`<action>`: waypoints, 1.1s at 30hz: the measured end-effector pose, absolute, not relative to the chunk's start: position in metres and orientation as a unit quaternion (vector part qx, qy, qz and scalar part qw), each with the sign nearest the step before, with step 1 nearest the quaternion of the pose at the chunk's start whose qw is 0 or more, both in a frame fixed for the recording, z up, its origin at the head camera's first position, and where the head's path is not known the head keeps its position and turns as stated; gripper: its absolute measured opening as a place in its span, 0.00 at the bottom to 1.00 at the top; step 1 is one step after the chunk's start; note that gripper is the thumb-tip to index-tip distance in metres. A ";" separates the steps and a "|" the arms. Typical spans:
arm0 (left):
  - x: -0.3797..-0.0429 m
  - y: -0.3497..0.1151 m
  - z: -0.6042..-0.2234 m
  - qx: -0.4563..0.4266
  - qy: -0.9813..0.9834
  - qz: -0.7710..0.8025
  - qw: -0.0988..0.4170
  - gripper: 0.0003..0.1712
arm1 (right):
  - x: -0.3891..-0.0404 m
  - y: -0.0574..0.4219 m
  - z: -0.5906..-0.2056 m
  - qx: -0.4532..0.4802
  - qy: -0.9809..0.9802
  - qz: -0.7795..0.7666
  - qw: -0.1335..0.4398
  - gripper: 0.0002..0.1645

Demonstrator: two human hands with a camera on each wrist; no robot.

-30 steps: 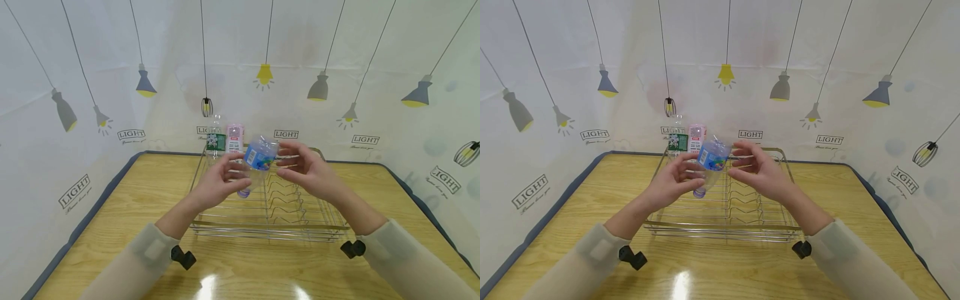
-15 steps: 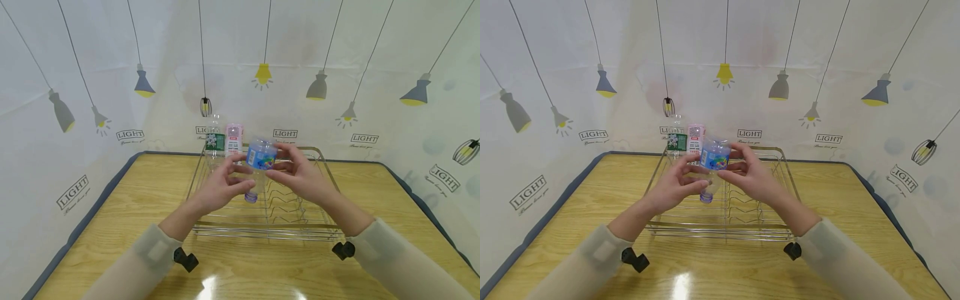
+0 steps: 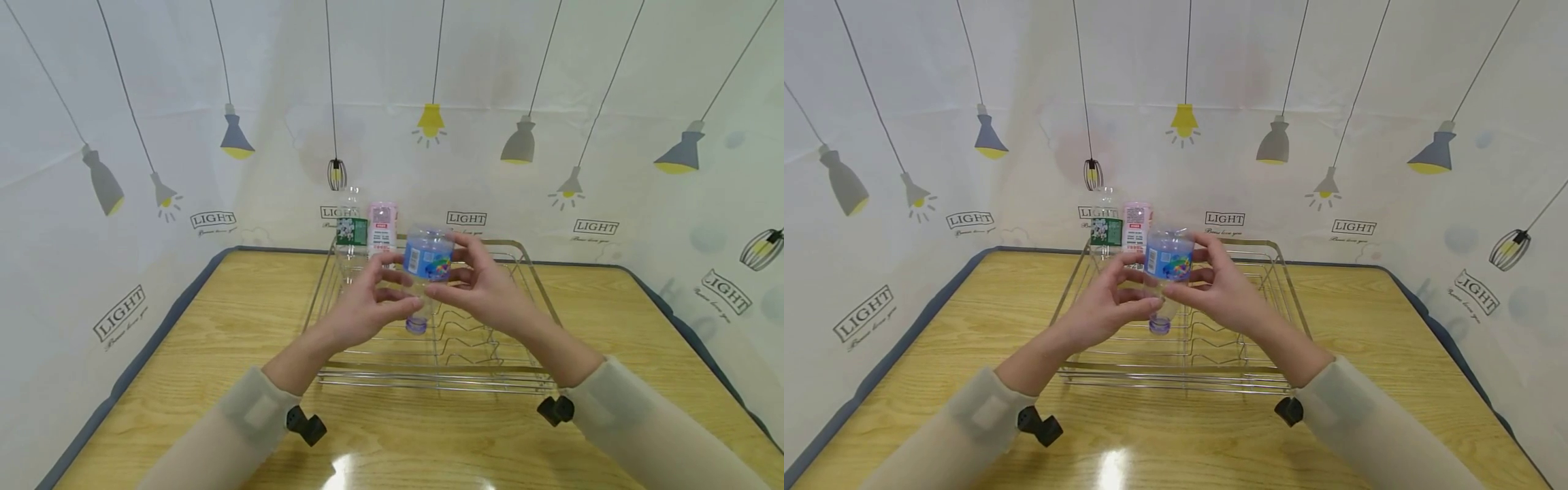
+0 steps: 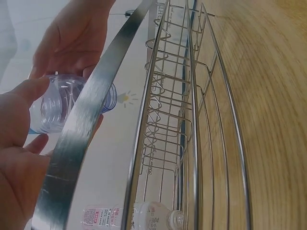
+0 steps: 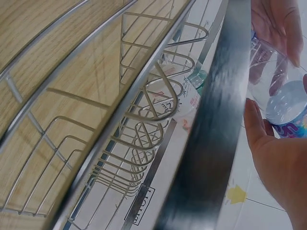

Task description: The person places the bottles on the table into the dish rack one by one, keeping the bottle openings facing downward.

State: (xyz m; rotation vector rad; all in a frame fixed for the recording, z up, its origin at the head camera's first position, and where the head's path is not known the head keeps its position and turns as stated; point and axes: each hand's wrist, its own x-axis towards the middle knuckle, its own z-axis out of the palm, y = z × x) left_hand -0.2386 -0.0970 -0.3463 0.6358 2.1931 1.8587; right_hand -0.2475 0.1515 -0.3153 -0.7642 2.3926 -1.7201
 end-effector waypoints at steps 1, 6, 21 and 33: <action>-0.238 -0.097 -0.346 0.215 0.741 0.628 0.099 0.45 | -0.247 0.151 -0.316 -0.254 0.783 -0.566 0.050 0.52; -0.238 -0.098 -0.347 0.219 0.743 0.625 0.098 0.44 | -0.246 0.151 -0.316 -0.262 0.783 -0.562 0.046 0.52; -0.228 -0.156 -0.351 0.222 0.787 0.574 0.049 0.28 | -0.251 0.168 -0.295 -0.234 0.798 -0.555 0.015 0.52; -0.219 -0.204 -0.360 0.189 0.810 0.555 0.014 0.26 | -0.256 0.172 -0.294 -0.227 0.796 -0.560 0.018 0.52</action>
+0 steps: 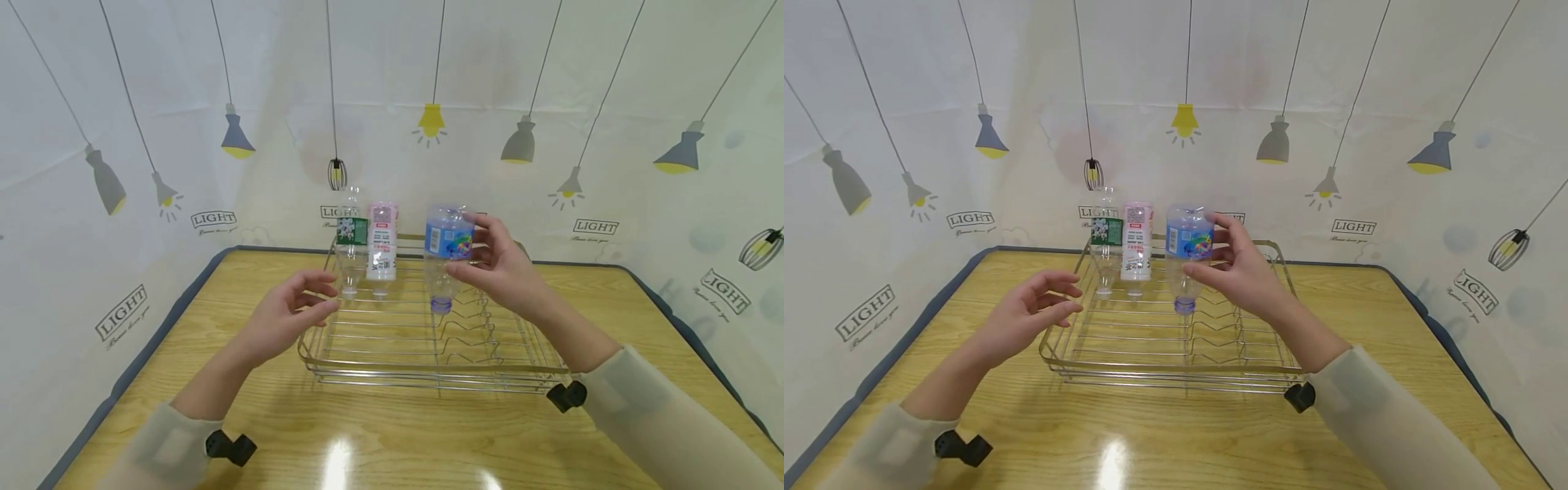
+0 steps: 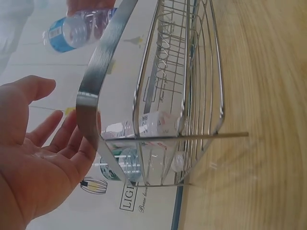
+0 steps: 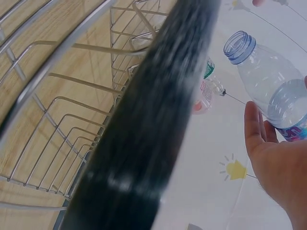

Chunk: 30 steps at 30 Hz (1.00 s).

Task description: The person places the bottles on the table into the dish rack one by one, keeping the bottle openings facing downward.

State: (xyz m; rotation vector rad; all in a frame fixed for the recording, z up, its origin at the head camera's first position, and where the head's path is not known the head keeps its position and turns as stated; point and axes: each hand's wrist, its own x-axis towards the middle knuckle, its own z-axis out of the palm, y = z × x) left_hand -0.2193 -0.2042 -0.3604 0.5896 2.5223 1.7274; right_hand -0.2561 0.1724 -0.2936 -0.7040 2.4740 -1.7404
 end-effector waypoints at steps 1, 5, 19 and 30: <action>-0.219 -0.206 -0.362 0.188 0.810 0.555 0.012 0.26 | -0.257 0.173 -0.294 -0.227 0.797 -0.560 0.017 0.52; -0.216 -0.213 -0.363 0.177 0.815 0.551 -0.004 0.26 | -0.259 0.174 -0.295 -0.224 0.798 -0.560 0.015 0.53; -0.211 -0.233 -0.387 0.137 0.866 0.481 0.004 0.24 | -0.272 0.170 -0.287 -0.211 0.797 -0.565 -0.003 0.52; -0.216 -0.226 -0.406 0.178 0.827 0.530 0.050 0.24 | -0.287 0.156 -0.275 -0.192 0.792 -0.580 -0.007 0.52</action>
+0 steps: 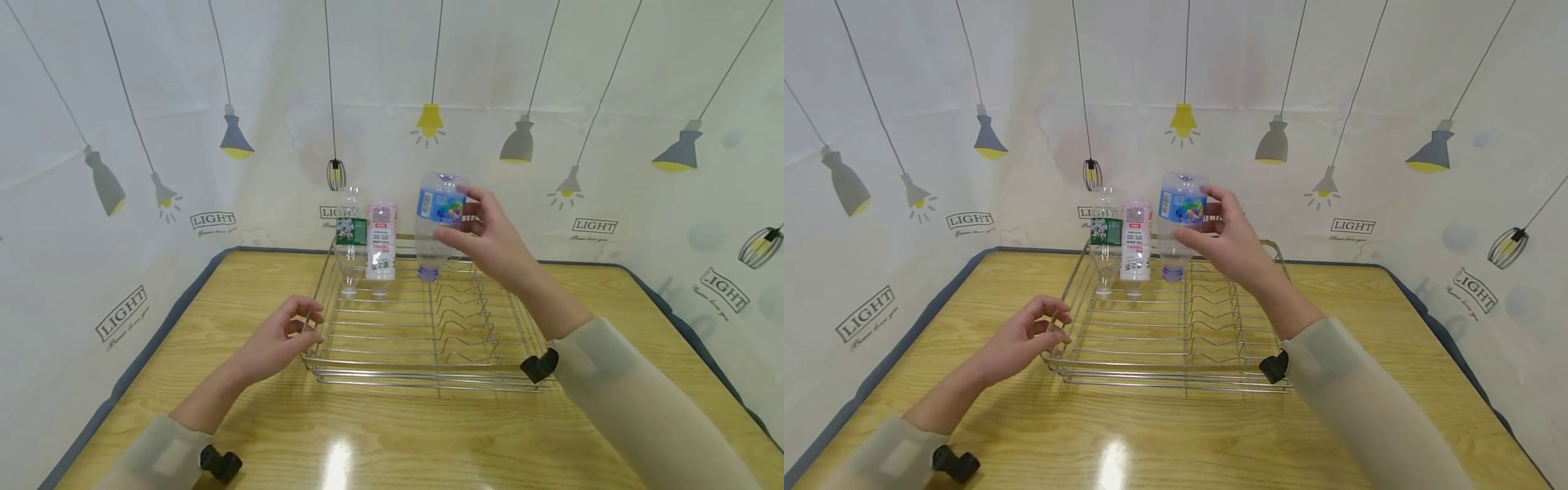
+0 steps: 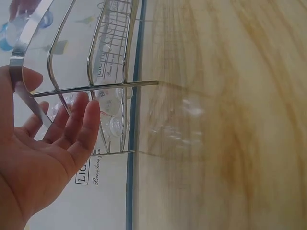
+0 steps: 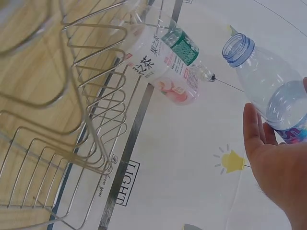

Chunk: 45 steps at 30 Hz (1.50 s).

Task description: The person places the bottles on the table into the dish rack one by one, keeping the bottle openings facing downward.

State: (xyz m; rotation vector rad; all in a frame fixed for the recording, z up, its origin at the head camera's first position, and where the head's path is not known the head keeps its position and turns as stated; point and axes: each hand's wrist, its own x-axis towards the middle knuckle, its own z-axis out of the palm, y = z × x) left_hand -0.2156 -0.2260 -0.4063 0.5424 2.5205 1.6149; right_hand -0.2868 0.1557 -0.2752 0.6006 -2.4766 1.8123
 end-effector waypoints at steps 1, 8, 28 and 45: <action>-0.216 -0.225 -0.407 0.177 0.825 0.535 0.054 0.24 | -0.288 0.153 -0.274 0.191 -0.791 0.582 0.008 0.52; -0.220 -0.226 -0.410 0.179 0.811 0.551 0.081 0.21 | -0.302 0.135 -0.269 0.192 -0.773 0.604 0.017 0.52; -0.215 -0.224 -0.414 0.191 0.782 0.588 0.077 0.22 | -0.339 0.066 -0.296 0.166 -0.699 0.694 0.051 0.48; -0.216 -0.223 -0.415 0.199 0.786 0.580 0.079 0.25 | -0.360 0.064 -0.324 0.129 -0.700 0.699 0.059 0.52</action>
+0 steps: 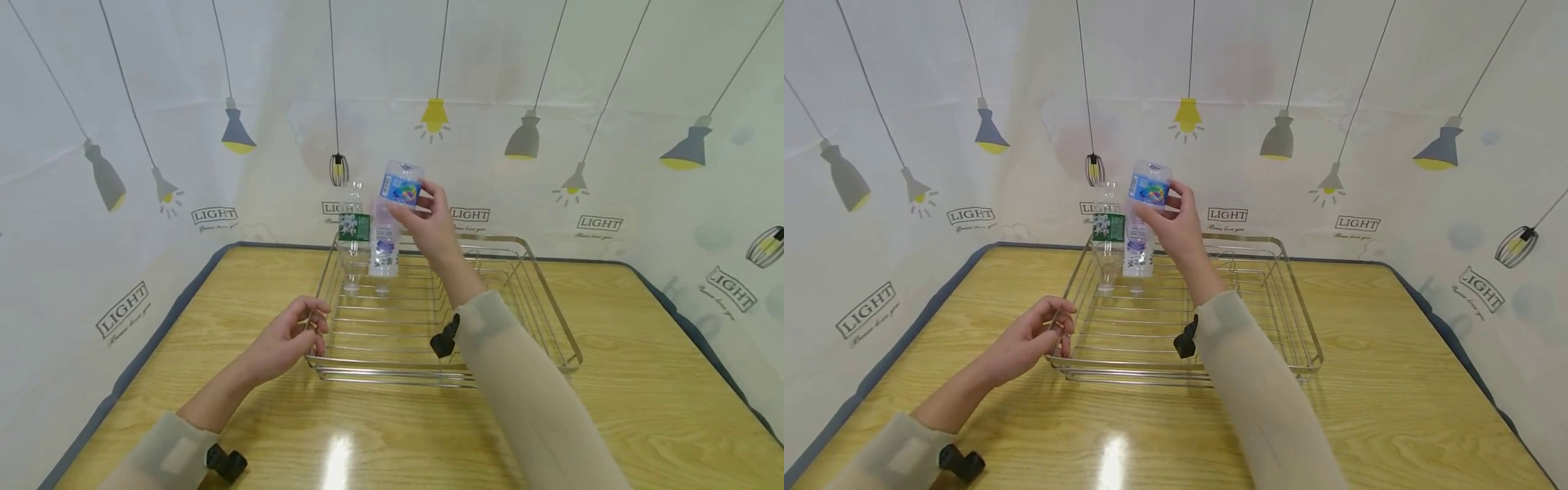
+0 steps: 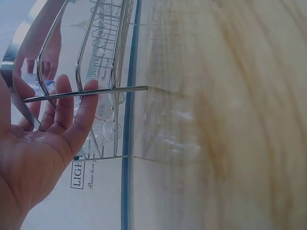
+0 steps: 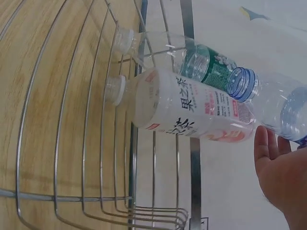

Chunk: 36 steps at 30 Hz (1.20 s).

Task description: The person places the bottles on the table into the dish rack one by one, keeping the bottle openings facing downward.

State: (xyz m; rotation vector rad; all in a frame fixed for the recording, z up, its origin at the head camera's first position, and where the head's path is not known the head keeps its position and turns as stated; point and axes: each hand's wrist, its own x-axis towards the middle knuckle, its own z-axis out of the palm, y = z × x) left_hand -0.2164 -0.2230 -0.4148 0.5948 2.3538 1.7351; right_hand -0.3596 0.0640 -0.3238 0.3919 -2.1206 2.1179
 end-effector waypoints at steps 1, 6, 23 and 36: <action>-0.216 -0.223 -0.415 0.200 0.786 0.579 0.077 0.25 | -0.360 0.065 -0.326 0.130 -0.698 0.702 0.059 0.53; -0.215 -0.222 -0.414 0.201 0.787 0.578 0.074 0.23 | -0.366 0.073 -0.335 0.120 -0.706 0.696 0.056 0.53; -0.215 -0.222 -0.415 0.209 0.782 0.583 0.074 0.21 | -0.372 0.091 -0.349 0.077 -0.766 0.637 0.041 0.50; -0.213 -0.221 -0.413 0.206 0.783 0.583 0.073 0.22 | -0.375 0.095 -0.357 0.030 -0.804 0.594 0.004 0.50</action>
